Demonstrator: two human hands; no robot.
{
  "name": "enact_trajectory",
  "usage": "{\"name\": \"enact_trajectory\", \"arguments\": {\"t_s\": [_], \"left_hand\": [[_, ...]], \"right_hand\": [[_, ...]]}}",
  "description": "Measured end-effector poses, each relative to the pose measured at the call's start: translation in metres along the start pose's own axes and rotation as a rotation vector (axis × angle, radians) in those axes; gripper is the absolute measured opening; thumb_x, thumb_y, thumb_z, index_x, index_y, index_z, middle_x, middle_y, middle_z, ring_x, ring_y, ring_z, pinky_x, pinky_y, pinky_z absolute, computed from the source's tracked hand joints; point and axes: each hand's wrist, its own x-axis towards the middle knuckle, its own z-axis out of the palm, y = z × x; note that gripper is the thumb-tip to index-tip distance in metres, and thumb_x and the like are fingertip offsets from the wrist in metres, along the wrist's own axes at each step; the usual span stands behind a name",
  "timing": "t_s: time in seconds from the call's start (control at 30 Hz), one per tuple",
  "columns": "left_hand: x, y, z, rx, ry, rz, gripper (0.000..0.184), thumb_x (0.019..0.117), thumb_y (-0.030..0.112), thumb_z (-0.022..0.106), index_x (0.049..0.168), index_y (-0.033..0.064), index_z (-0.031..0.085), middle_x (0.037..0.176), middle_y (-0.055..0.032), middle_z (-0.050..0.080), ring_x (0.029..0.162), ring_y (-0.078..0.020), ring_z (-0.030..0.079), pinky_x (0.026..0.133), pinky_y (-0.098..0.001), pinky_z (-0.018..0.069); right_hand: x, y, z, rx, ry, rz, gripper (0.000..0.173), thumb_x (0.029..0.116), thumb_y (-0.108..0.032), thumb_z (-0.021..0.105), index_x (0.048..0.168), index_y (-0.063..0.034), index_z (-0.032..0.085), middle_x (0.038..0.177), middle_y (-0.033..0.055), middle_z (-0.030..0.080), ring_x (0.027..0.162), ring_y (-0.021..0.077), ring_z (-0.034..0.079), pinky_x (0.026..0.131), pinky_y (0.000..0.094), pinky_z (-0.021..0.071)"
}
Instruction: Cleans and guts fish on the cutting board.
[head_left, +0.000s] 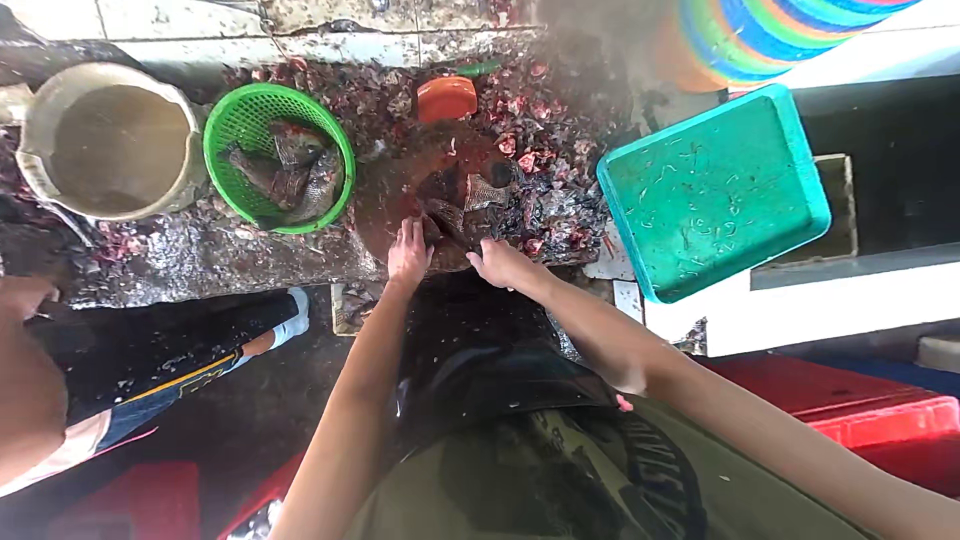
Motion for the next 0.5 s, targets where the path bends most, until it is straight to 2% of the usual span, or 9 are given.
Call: {"name": "enact_trajectory", "arguments": {"t_s": [0.07,0.1,0.2,0.27,0.33,0.37,0.4,0.43,0.5], "left_hand": [[0.002,0.002,0.004,0.046,-0.002,0.039,0.071,0.0918,0.026,0.074,0.151,0.0004,0.045,0.157,-0.0198,0.044,0.13,-0.0385,0.058,0.098,-0.0517,0.0557],[0.004,0.003,0.004,0.056,-0.005,0.051,0.071,0.0918,0.026,0.074,0.151,-0.0002,0.044,0.156,-0.0203,0.044,0.131,-0.0386,0.058,0.098,-0.0516,0.0554],[0.011,0.005,-0.01,-0.036,-0.042,-0.034,0.062,0.0928,0.028,0.073,0.146,0.0027,0.051,0.152,-0.0182,0.049,0.121,-0.038,0.065,0.093,-0.0556,0.0584],[0.02,-0.002,-0.025,-0.222,-0.001,-0.265,0.054,0.0945,0.032,0.07,0.139,0.004,0.057,0.144,-0.0187,0.056,0.118,-0.0401,0.065,0.096,-0.0602,0.0563],[0.025,-0.021,-0.032,-0.449,0.2,-0.511,0.054,0.0929,0.035,0.071,0.132,-0.0002,0.061,0.132,-0.0223,0.064,0.123,-0.0379,0.062,0.107,-0.0564,0.0493],[0.026,-0.027,-0.033,-0.522,0.287,-0.588,0.055,0.0911,0.037,0.072,0.13,-0.0001,0.062,0.126,-0.0226,0.066,0.122,-0.036,0.063,0.107,-0.0553,0.0483],[0.026,-0.028,-0.037,-0.566,0.334,-0.621,0.055,0.0897,0.04,0.073,0.128,0.0015,0.064,0.121,-0.021,0.069,0.12,-0.0338,0.065,0.106,-0.0548,0.0494],[0.026,-0.025,-0.043,-0.591,0.336,-0.625,0.053,0.0887,0.041,0.074,0.125,0.0028,0.065,0.116,-0.0195,0.071,0.114,-0.0327,0.067,0.101,-0.0559,0.0518],[0.017,-0.011,-0.051,-0.628,0.233,-0.615,0.049,0.0882,0.041,0.076,0.119,0.004,0.069,0.109,-0.0191,0.073,0.107,-0.0341,0.07,0.096,-0.0596,0.0534]], "right_hand": [[0.006,-0.013,0.006,-0.043,0.048,0.041,0.054,0.1072,-0.05,0.043,0.125,-0.0016,0.058,0.111,0.0249,0.067,0.1,0.0431,0.07,0.077,0.0625,0.0574],[0.013,-0.019,0.011,-0.059,0.064,0.06,0.055,0.1073,-0.05,0.042,0.127,-0.0005,0.056,0.114,0.0252,0.067,0.106,0.0435,0.069,0.082,0.0629,0.0569],[0.021,-0.024,0.025,-0.037,0.094,0.095,0.057,0.1072,-0.05,0.042,0.133,0.0,0.052,0.115,0.0259,0.067,0.108,0.0444,0.069,0.084,0.064,0.0565],[0.018,-0.018,0.019,-0.007,0.046,0.102,0.057,0.107,-0.052,0.043,0.133,-0.0016,0.053,0.114,0.0251,0.068,0.102,0.0431,0.07,0.081,0.0628,0.0576],[0.009,-0.002,0.017,0.063,-0.032,0.067,0.056,0.107,-0.055,0.041,0.125,-0.0037,0.055,0.097,0.0218,0.067,0.074,0.0363,0.071,0.064,0.0546,0.0594],[0.003,0.013,0.019,0.128,-0.068,0.034,0.057,0.1067,-0.058,0.039,0.12,-0.0049,0.056,0.085,0.0184,0.065,0.061,0.031,0.067,0.056,0.0492,0.0579],[-0.003,0.032,0.019,0.2,-0.078,-0.006,0.058,0.1063,-0.06,0.038,0.117,-0.0062,0.058,0.078,0.0156,0.064,0.055,0.0275,0.065,0.054,0.0466,0.0572],[-0.008,0.052,0.019,0.26,-0.059,-0.04,0.057,0.1064,-0.059,0.039,0.115,-0.0072,0.061,0.078,0.0143,0.065,0.059,0.0271,0.065,0.059,0.0485,0.0579],[-0.019,0.088,0.022,0.366,-0.004,0.005,0.052,0.108,-0.052,0.038,0.115,-0.0092,0.067,0.086,0.0134,0.066,0.074,0.0283,0.066,0.072,0.0528,0.056]]}}
